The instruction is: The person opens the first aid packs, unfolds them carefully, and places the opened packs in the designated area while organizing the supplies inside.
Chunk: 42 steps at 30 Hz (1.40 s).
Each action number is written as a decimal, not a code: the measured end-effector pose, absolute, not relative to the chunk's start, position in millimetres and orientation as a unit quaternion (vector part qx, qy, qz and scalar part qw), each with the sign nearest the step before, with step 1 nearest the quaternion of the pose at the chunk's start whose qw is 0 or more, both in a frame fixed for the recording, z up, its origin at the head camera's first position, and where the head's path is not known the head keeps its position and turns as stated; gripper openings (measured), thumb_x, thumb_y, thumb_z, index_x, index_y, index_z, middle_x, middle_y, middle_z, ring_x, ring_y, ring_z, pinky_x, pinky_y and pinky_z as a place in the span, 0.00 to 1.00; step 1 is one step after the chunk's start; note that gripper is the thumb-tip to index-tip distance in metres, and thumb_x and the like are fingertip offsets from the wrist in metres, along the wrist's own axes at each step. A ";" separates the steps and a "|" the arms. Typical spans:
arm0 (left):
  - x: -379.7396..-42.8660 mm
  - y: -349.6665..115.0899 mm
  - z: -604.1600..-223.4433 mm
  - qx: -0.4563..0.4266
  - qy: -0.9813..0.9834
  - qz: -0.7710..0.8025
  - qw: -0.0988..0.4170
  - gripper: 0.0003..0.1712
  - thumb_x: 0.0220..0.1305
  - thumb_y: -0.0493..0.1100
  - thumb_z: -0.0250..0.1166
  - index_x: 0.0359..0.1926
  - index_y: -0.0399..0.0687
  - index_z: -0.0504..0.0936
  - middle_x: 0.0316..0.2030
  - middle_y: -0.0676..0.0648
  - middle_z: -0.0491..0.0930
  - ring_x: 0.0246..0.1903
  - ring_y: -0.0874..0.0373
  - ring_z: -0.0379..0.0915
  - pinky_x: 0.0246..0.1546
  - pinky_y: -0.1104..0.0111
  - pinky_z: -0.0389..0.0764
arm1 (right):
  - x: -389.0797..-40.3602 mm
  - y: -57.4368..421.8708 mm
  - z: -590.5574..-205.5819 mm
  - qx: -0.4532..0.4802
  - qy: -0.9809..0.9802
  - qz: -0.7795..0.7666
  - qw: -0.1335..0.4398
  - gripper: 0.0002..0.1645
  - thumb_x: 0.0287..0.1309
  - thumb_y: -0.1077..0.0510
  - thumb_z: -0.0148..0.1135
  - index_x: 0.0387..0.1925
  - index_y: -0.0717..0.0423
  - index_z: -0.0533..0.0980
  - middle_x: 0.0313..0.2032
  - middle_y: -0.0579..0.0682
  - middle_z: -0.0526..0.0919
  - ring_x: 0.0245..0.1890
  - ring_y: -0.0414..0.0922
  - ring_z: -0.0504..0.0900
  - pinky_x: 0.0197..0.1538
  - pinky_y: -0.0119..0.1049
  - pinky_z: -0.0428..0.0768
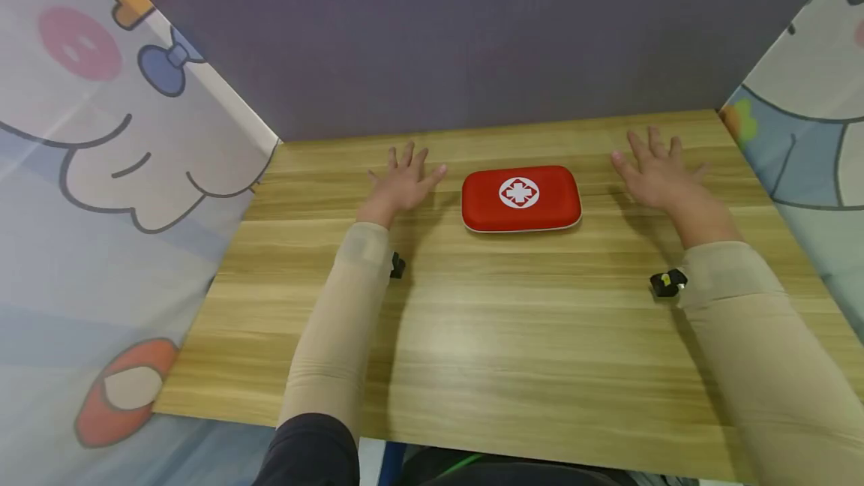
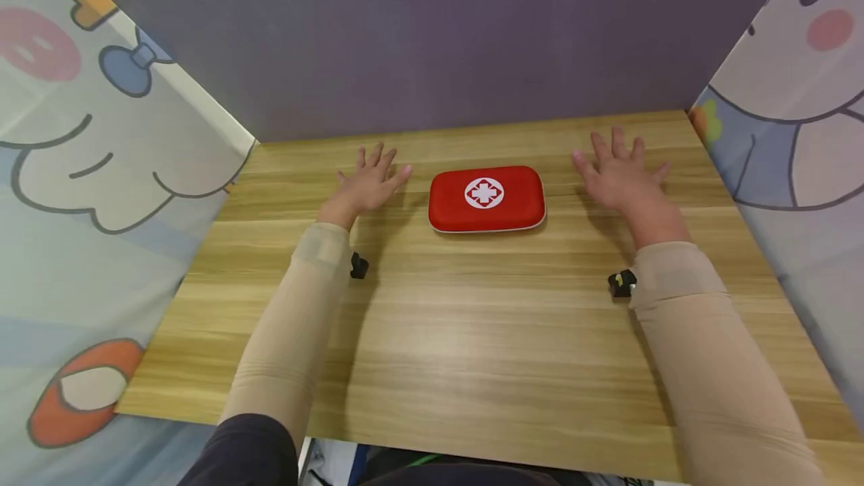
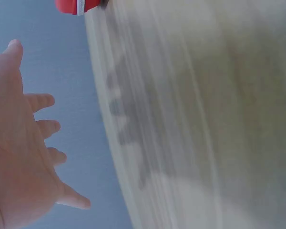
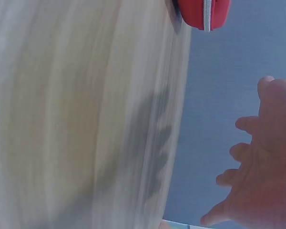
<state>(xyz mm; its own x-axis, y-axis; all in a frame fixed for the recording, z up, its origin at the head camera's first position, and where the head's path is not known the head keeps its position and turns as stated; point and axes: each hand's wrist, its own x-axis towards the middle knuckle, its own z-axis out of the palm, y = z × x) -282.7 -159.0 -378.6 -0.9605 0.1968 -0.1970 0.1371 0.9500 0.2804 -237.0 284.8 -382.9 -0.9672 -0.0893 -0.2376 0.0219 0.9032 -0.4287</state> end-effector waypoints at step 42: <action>-279.3 -77.2 -391.9 0.159 0.915 0.297 0.221 0.38 0.80 0.51 0.62 0.81 0.42 0.62 0.78 0.41 0.66 0.73 0.48 0.65 0.81 0.58 0.63 | -258.6 194.9 -385.6 -0.143 0.931 -0.278 0.191 0.35 0.79 0.57 0.54 0.81 0.63 0.60 0.75 0.75 0.65 0.72 0.68 0.67 0.79 0.66 0.61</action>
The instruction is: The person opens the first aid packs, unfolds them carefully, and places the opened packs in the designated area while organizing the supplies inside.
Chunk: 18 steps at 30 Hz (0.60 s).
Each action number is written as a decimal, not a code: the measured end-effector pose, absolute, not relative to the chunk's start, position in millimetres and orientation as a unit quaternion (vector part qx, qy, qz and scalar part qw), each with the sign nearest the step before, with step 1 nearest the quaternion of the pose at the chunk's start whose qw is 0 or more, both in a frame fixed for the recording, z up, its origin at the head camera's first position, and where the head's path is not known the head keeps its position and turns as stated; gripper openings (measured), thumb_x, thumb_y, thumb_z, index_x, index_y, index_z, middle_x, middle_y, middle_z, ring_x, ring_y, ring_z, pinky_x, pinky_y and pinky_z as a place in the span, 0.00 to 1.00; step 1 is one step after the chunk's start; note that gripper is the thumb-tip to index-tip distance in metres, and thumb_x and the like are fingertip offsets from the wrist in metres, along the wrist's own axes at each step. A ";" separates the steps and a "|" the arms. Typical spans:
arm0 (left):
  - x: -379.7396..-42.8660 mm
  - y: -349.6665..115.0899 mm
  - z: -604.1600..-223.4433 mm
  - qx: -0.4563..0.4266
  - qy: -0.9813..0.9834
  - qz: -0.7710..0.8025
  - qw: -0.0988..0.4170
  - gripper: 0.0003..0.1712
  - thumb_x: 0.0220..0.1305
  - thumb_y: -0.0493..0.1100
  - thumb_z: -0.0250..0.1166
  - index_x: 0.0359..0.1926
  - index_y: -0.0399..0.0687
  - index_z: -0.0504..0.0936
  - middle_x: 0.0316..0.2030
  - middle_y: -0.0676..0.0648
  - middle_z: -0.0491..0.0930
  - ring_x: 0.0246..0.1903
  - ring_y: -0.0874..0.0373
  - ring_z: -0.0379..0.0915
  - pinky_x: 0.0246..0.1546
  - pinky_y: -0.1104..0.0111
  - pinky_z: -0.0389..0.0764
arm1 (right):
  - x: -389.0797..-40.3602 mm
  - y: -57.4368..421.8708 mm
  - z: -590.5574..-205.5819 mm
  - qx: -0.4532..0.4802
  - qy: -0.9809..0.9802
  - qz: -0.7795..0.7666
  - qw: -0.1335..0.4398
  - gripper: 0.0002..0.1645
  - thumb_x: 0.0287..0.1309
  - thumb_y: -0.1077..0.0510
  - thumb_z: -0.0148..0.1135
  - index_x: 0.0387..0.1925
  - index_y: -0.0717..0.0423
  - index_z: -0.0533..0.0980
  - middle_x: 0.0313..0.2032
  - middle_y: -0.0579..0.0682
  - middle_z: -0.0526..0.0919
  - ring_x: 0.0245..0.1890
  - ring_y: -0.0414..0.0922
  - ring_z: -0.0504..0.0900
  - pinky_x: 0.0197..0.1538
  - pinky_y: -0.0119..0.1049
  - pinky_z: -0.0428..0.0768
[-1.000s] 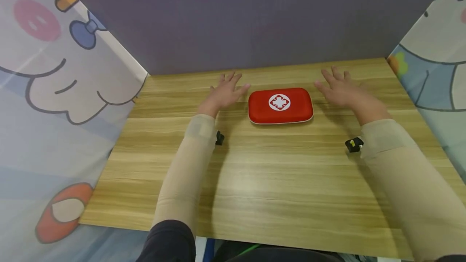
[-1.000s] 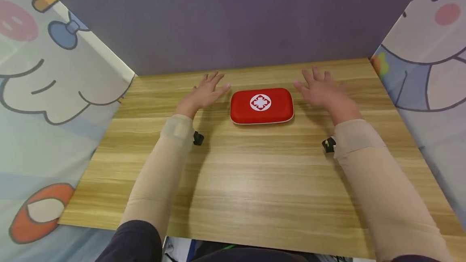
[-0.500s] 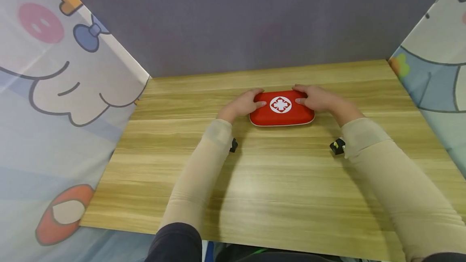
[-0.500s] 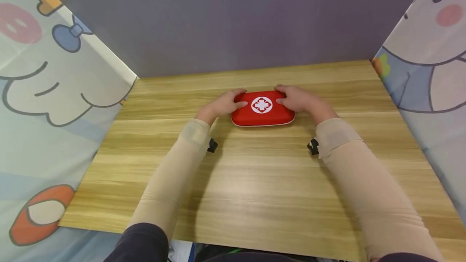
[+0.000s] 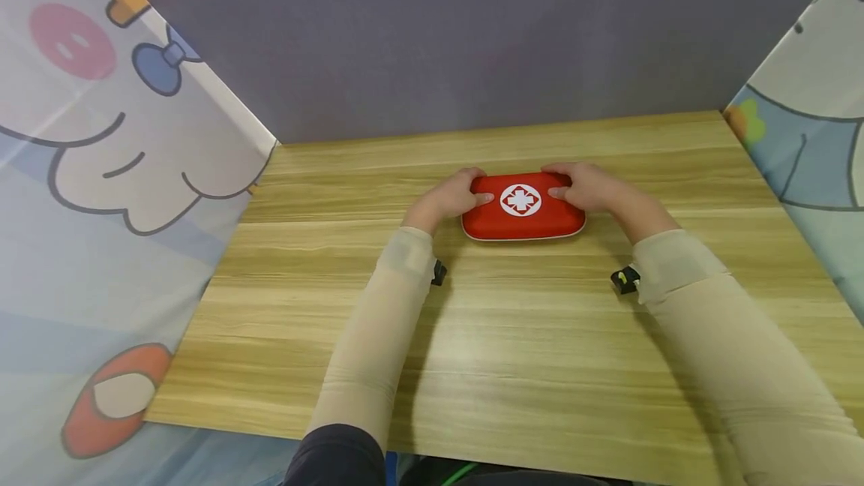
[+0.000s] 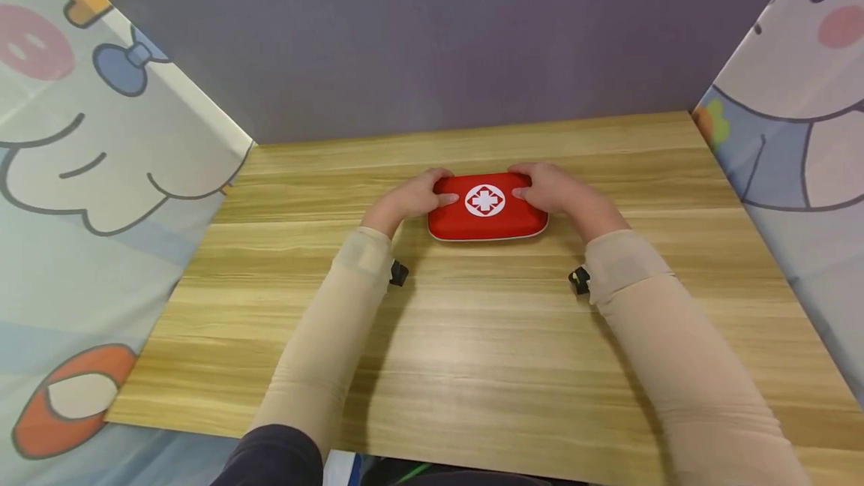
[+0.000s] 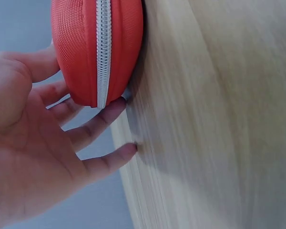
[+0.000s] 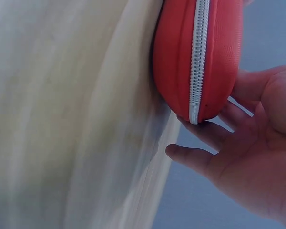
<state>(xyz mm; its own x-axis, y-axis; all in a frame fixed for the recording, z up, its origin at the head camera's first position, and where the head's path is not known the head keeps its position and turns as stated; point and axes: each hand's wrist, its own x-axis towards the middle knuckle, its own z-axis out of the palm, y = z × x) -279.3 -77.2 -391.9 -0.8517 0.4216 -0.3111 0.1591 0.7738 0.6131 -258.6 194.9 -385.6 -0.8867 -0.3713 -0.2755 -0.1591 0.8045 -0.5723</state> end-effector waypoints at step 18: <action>-255.9 -80.0 -391.1 0.158 0.917 0.284 0.232 0.35 0.81 0.51 0.60 0.80 0.44 0.64 0.72 0.42 0.73 0.69 0.48 0.69 0.78 0.56 0.67 | -229.8 194.3 -388.9 -0.145 0.925 -0.296 0.186 0.35 0.80 0.56 0.54 0.81 0.62 0.61 0.78 0.73 0.62 0.77 0.69 0.62 0.81 0.67 0.58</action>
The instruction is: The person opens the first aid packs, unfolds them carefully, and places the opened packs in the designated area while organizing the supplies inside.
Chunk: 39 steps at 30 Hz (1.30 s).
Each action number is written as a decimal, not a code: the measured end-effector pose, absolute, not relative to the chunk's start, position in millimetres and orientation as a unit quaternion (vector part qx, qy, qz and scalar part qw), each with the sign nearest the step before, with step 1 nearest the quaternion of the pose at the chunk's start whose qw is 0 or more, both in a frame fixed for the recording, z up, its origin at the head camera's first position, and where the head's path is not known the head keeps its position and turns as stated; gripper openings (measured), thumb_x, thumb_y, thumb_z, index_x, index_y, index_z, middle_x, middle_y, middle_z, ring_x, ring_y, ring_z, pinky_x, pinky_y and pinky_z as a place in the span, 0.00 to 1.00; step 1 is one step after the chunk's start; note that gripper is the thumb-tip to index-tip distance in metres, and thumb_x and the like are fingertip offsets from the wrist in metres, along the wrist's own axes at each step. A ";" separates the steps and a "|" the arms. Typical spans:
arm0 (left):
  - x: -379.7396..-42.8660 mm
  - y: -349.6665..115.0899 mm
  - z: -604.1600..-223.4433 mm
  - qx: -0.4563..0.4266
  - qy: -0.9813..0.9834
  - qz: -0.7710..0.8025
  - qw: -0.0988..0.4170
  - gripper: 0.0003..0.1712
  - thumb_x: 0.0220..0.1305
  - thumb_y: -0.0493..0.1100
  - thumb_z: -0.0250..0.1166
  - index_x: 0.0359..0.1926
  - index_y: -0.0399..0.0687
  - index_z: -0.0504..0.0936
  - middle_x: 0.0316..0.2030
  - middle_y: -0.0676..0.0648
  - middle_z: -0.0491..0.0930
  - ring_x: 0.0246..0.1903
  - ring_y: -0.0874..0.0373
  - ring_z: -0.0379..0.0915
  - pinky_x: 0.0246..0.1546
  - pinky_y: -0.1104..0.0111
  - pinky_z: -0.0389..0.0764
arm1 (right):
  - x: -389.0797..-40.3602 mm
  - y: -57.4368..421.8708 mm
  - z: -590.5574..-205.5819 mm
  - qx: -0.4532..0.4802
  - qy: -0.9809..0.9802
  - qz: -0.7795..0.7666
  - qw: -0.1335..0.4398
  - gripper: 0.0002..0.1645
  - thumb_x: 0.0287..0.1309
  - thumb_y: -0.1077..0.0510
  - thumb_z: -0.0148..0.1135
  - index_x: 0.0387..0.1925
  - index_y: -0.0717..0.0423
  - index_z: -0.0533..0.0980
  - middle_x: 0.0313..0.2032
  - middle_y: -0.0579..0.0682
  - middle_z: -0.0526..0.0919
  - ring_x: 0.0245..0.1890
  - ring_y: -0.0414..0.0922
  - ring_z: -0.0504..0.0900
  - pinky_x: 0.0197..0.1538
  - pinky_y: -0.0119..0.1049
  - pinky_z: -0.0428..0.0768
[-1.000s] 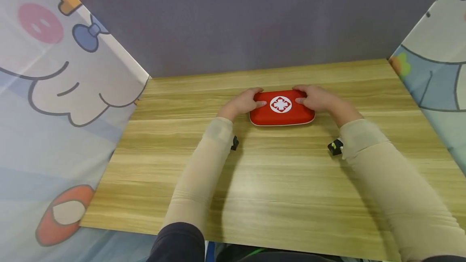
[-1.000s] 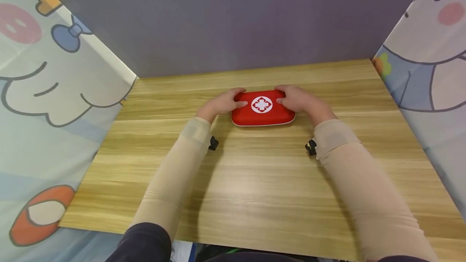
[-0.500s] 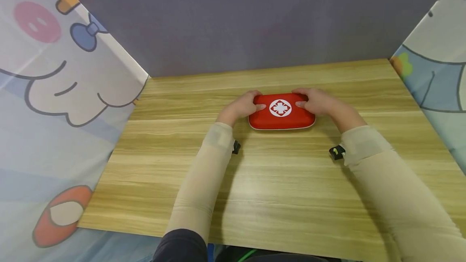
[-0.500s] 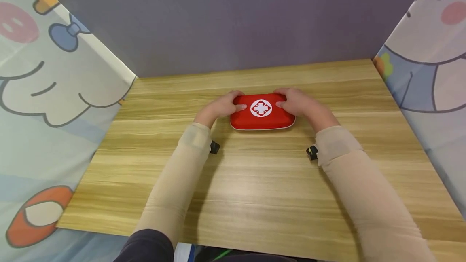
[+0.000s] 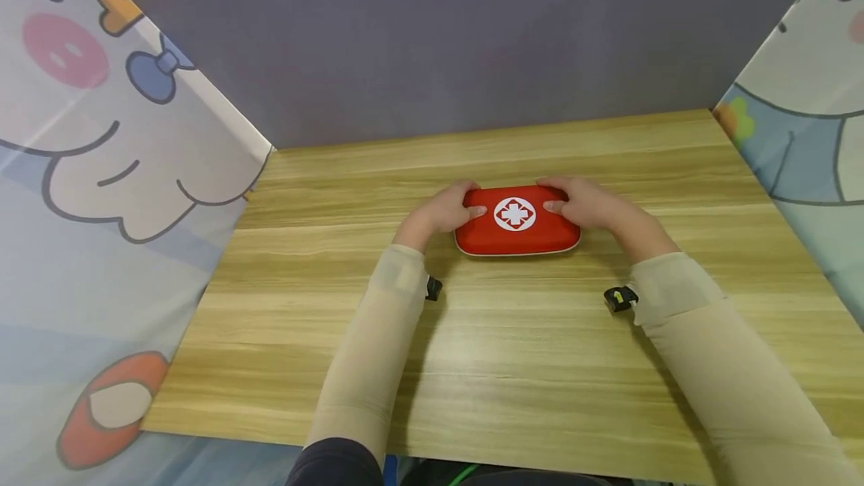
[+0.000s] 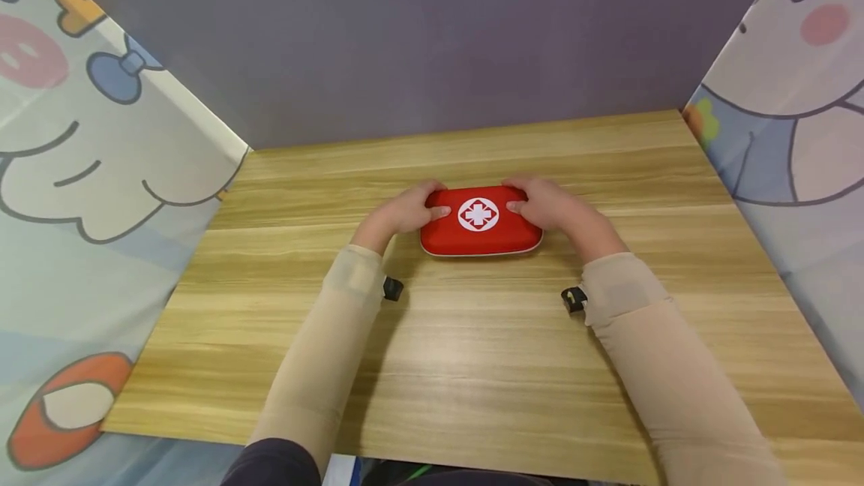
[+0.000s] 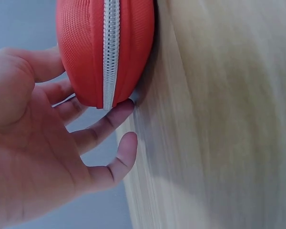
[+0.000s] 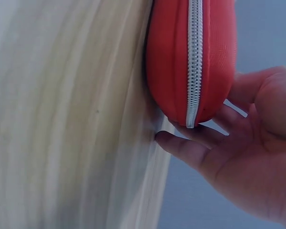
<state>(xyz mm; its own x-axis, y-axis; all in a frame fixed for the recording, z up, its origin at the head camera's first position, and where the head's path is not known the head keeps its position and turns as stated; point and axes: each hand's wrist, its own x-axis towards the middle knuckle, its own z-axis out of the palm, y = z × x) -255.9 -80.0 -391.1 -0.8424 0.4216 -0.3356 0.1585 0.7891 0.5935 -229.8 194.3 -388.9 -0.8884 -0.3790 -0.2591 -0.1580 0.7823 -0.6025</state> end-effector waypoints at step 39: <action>-283.0 -110.4 -404.2 0.259 0.913 0.237 0.206 0.29 0.69 0.25 0.48 0.67 0.36 0.80 0.65 0.39 0.81 0.68 0.46 0.75 0.75 0.56 0.73 | -205.5 150.7 -380.4 -0.222 0.939 -0.199 0.172 0.70 0.51 0.33 0.81 0.81 0.66 0.59 0.81 0.66 0.58 0.82 0.65 0.56 0.77 0.81 0.46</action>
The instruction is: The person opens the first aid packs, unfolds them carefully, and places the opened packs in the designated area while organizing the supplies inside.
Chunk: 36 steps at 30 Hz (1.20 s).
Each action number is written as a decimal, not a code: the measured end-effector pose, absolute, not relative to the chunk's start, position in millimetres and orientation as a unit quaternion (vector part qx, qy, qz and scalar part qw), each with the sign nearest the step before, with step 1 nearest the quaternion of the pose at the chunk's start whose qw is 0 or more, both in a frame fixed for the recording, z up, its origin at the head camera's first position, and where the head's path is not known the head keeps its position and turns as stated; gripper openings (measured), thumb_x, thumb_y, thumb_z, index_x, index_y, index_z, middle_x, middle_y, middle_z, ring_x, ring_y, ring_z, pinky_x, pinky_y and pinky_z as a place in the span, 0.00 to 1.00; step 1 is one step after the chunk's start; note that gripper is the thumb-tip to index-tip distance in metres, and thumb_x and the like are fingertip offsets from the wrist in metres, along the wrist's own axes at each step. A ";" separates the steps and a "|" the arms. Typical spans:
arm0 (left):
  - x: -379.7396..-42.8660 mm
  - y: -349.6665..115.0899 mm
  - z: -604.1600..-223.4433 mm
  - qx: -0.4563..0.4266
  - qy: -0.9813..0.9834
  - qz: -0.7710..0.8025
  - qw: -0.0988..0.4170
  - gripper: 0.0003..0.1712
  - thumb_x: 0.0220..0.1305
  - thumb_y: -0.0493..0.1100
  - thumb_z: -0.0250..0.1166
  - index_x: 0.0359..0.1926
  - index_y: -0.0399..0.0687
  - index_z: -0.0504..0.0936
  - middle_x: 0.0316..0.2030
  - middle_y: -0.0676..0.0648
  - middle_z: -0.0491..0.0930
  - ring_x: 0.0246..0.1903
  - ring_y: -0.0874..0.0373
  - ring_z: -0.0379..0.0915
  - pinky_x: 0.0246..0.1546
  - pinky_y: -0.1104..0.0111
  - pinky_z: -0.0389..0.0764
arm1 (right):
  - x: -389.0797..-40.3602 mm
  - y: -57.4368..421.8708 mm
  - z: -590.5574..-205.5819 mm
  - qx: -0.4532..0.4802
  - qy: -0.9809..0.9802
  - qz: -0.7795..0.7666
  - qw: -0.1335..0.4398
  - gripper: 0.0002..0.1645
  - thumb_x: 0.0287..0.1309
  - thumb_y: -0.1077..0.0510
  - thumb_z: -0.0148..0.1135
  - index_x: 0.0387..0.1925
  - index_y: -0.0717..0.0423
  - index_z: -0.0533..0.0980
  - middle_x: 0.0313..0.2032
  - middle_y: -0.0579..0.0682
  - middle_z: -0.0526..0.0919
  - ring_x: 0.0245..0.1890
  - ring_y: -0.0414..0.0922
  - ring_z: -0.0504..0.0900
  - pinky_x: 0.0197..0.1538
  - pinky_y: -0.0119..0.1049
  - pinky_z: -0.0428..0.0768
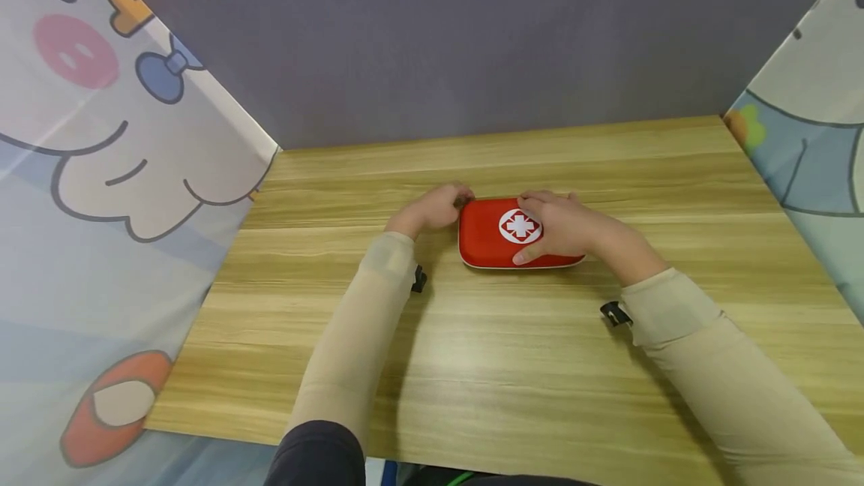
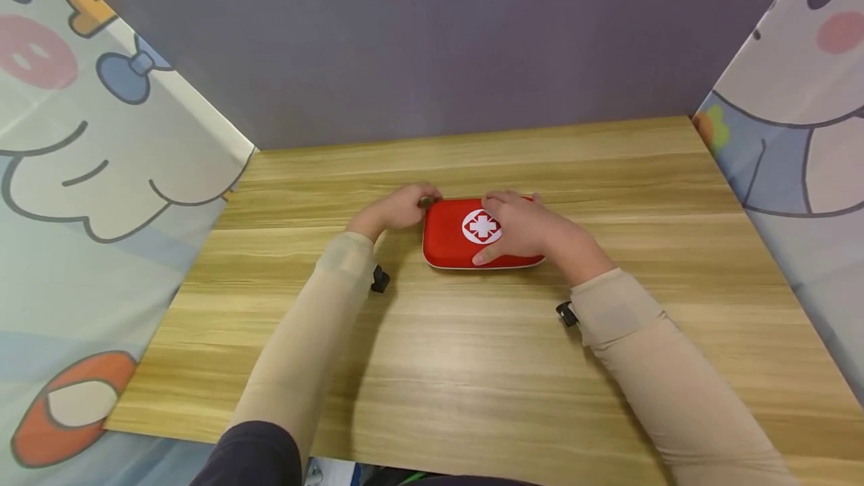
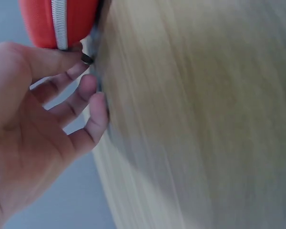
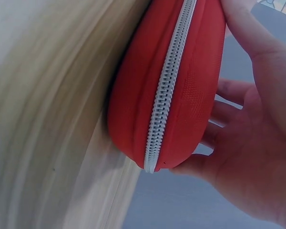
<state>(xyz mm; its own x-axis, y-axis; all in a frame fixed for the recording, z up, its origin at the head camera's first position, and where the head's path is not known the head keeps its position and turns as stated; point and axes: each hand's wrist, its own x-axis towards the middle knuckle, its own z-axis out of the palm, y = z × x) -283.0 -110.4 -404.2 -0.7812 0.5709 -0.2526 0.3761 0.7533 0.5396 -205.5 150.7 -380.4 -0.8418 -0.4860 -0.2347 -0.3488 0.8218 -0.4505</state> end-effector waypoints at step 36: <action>-240.6 -139.6 -407.2 0.275 0.936 0.159 0.153 0.11 0.73 0.31 0.60 0.32 0.43 0.83 0.29 0.51 0.75 0.33 0.58 0.67 0.41 0.66 0.72 | -219.5 147.8 -381.9 -0.219 0.946 -0.165 0.174 0.65 0.56 0.35 0.77 0.81 0.64 0.58 0.81 0.64 0.61 0.82 0.65 0.57 0.80 0.75 0.50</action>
<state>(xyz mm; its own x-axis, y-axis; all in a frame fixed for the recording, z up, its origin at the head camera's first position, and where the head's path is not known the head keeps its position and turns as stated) -240.6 -139.6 -407.2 -0.8020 0.5633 -0.1986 0.4660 0.7981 0.3820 -219.5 147.8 -381.9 -0.8438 -0.4714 -0.2565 -0.3569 0.8498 -0.3878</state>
